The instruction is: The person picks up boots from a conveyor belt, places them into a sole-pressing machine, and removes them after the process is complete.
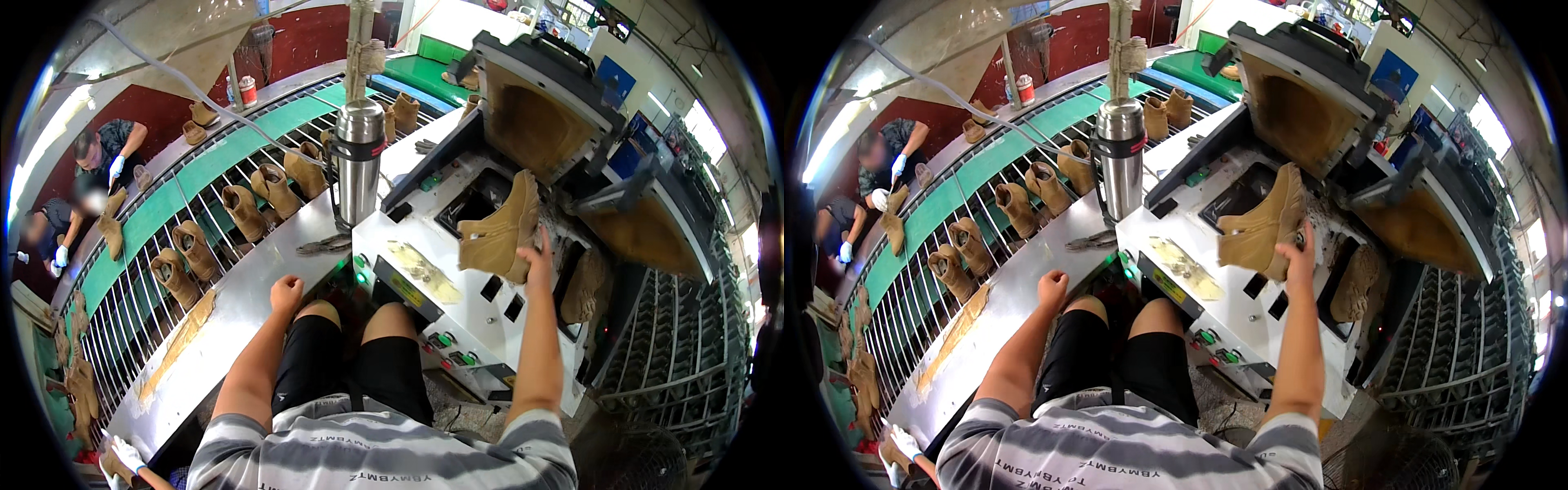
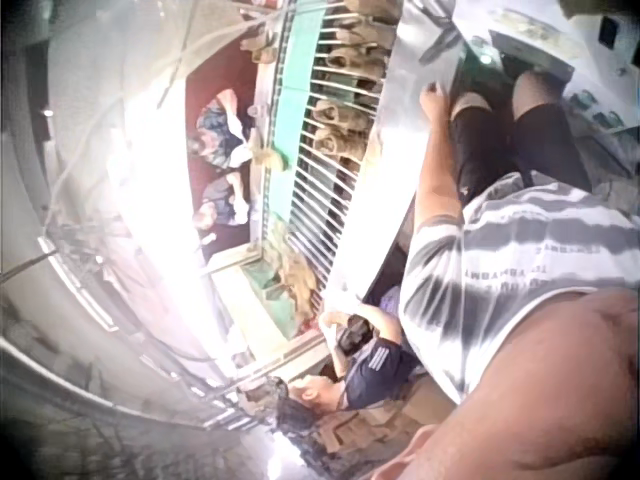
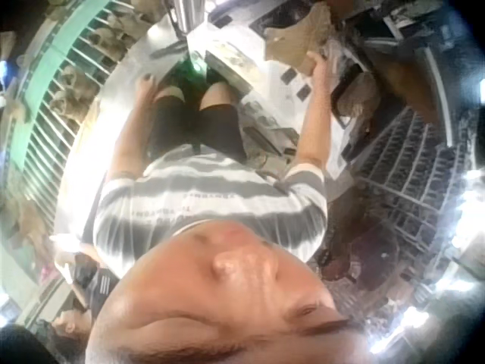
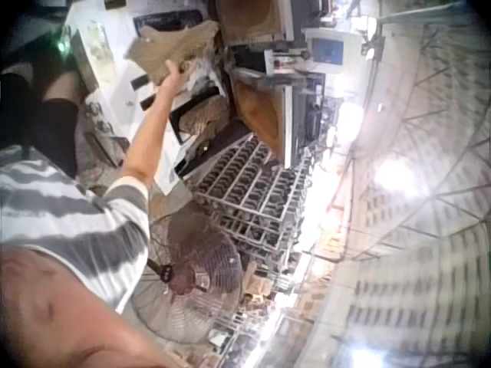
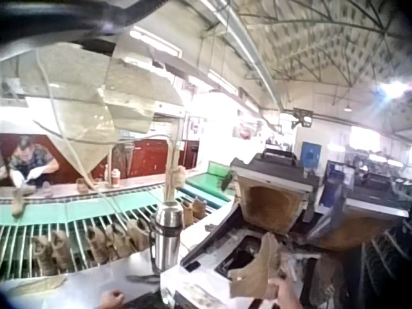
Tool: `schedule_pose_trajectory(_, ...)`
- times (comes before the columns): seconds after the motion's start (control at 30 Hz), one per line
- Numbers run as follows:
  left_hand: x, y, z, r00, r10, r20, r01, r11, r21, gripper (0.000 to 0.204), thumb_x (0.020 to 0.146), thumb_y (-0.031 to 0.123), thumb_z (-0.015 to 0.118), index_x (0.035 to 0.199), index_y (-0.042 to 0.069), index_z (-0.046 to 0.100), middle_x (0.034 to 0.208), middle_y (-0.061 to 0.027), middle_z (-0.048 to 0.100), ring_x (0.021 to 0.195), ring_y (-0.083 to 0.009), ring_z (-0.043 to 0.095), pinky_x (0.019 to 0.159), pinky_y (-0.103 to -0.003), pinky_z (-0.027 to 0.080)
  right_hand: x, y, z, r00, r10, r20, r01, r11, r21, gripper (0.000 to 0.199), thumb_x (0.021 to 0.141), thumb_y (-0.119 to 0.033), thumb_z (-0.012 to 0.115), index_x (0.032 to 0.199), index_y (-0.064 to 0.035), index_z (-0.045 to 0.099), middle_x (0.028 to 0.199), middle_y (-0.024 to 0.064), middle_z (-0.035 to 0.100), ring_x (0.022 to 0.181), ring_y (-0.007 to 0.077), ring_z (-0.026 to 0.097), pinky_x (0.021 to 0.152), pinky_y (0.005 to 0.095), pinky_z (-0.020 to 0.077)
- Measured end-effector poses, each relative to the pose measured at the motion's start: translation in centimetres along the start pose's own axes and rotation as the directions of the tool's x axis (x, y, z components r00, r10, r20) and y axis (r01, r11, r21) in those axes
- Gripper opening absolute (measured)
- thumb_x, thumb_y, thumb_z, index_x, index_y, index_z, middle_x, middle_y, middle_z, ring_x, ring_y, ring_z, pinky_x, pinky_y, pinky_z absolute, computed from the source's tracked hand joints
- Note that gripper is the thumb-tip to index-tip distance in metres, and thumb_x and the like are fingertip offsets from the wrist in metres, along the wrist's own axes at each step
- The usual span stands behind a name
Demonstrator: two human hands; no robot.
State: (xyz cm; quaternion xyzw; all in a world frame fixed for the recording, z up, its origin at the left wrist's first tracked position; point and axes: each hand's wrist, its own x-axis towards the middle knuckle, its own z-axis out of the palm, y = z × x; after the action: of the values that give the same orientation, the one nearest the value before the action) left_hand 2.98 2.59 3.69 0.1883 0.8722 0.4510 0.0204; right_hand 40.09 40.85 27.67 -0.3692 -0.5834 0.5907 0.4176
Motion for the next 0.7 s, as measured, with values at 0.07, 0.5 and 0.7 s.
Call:
schedule_pose_trajectory(0.07,1.3,-2.8,-0.1,0.998,-0.059,-0.036,0.064,0.986,0.155,0.025,0.078,0.028,0.061,0.081,0.005,0.07,0.072,-0.0141,0.068,0.069,-0.0311,0.067,0.067,-0.04,0.052,4.6,-0.7,1.1,0.999,-0.011,-0.049,0.0,0.978,-0.21,0.092,0.065,-0.008,0.067,0.15,-0.0113,0.03,0.137,0.0168,0.049,0.114,0.0294,0.055,0.093,0.0364,0.0451)
schedule_pose_trajectory(0.5,2.2,-3.3,-1.8,0.997,-0.021,-0.078,0.042,0.96,0.277,0.019,0.076,0.026,0.062,0.07,0.009,0.065,0.065,-0.0119,0.064,0.063,-0.0325,0.063,0.059,-0.042,0.049,16.1,-0.2,13.7,0.909,-0.032,-0.415,-0.342,0.508,-0.79,0.107,0.052,-0.026,0.073,0.145,0.0008,0.029,0.137,0.0268,0.046,0.121,0.0364,0.051,0.099,0.0412,0.0423)
schedule_pose_trajectory(0.7,2.5,-3.7,-2.1,0.998,-0.05,-0.039,0.057,0.973,0.222,0.022,0.078,0.029,0.061,0.072,0.008,0.065,0.066,-0.0127,0.064,0.064,-0.0335,0.063,0.06,-0.043,0.049,19.0,4.3,12.1,0.929,0.055,-0.366,-0.343,0.498,-0.796,0.096,0.054,-0.03,0.075,0.134,0.0093,0.038,0.117,0.0255,0.059,0.1,0.0338,0.062,0.08,0.0388,0.0508)
